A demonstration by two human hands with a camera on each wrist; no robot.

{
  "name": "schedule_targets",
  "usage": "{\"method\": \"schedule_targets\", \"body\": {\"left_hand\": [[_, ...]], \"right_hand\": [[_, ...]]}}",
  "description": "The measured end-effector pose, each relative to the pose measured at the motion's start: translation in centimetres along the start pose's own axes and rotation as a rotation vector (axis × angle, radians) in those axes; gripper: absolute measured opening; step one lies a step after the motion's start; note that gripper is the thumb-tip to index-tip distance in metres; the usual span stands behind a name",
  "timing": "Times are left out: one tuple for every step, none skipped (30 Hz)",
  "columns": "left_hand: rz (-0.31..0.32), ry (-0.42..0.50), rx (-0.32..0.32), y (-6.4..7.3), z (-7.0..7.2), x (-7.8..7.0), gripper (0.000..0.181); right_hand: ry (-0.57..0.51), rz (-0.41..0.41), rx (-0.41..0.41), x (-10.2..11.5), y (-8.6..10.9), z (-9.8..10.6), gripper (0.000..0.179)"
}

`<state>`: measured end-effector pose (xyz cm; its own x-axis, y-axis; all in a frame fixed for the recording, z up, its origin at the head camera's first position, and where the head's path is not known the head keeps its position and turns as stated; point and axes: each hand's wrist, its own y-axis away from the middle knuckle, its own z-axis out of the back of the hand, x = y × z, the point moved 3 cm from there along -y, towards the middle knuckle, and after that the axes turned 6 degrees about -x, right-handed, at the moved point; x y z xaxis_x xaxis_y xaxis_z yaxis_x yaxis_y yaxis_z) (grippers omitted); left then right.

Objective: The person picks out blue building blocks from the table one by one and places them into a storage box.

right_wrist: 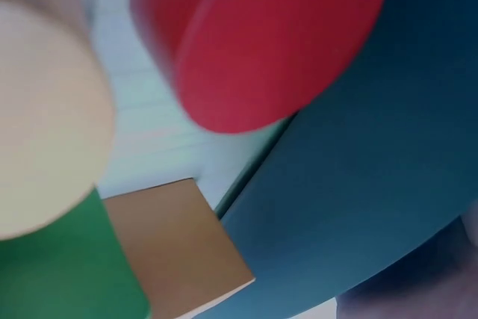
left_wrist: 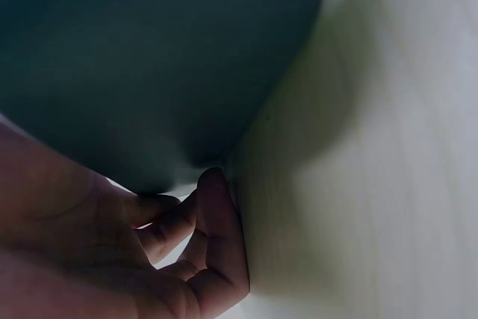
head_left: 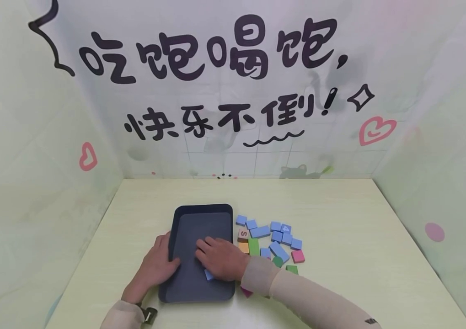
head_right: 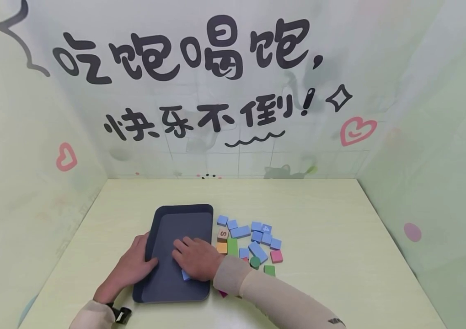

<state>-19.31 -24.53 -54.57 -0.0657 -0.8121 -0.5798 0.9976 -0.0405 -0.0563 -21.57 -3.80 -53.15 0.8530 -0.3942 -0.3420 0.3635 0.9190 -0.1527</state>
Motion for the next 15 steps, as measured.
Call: {"method": "schedule_targets", "body": {"left_hand": [[0.0,-0.001,0.001,0.01,-0.01,0.01,0.084],[0.001,-0.001,0.001,0.01,-0.03,0.03,0.083],[0.001,0.0,0.001,0.0,-0.05,0.06,0.083],[0.001,-0.001,0.001,-0.01,-0.06,0.08,0.083],[0.001,-0.001,0.002,0.0,-0.07,0.08,0.083],[0.001,-0.002,0.001,0.01,-0.07,0.08,0.083],[0.001,-0.002,0.002,0.01,-0.07,0.08,0.083],[0.001,-0.002,0.002,0.01,-0.08,0.08,0.083],[0.001,-0.002,0.001,0.01,-0.07,0.08,0.083],[0.002,-0.003,0.0,0.02,-0.05,0.05,0.084],[0.001,-0.004,-0.001,0.03,-0.03,0.02,0.084],[0.001,-0.005,-0.001,0.03,-0.02,0.0,0.084],[0.001,-0.007,-0.001,0.03,-0.02,-0.02,0.084],[0.0,-0.008,-0.002,0.02,-0.03,-0.01,0.084],[0.0,-0.009,-0.003,0.01,-0.05,0.02,0.083]], "right_hand": [[0.003,0.002,-0.001,0.03,0.01,0.02,0.023],[0.006,0.002,-0.002,0.06,0.02,0.04,0.024],[0.01,0.002,-0.001,0.08,0.04,0.03,0.024],[0.012,0.002,0.0,0.09,0.05,0.03,0.024],[0.015,0.002,0.0,0.1,0.06,0.01,0.024],[0.015,0.001,0.004,0.1,0.06,-0.05,0.025],[0.013,-0.001,0.006,0.09,0.06,-0.08,0.025],[0.012,-0.003,0.009,0.08,0.06,-0.1,0.025],[0.011,-0.005,0.013,0.06,0.05,-0.13,0.025],[0.011,-0.005,0.015,0.05,0.05,-0.17,0.025],[0.01,-0.005,0.015,0.03,0.04,-0.22,0.025],[0.01,-0.005,0.016,0.02,0.04,-0.24,0.026],[0.01,-0.005,0.015,0.01,0.04,-0.26,0.026],[0.012,-0.004,0.015,0.0,0.04,-0.26,0.026],[0.012,-0.004,0.012,0.0,0.05,-0.27,0.026]]}}
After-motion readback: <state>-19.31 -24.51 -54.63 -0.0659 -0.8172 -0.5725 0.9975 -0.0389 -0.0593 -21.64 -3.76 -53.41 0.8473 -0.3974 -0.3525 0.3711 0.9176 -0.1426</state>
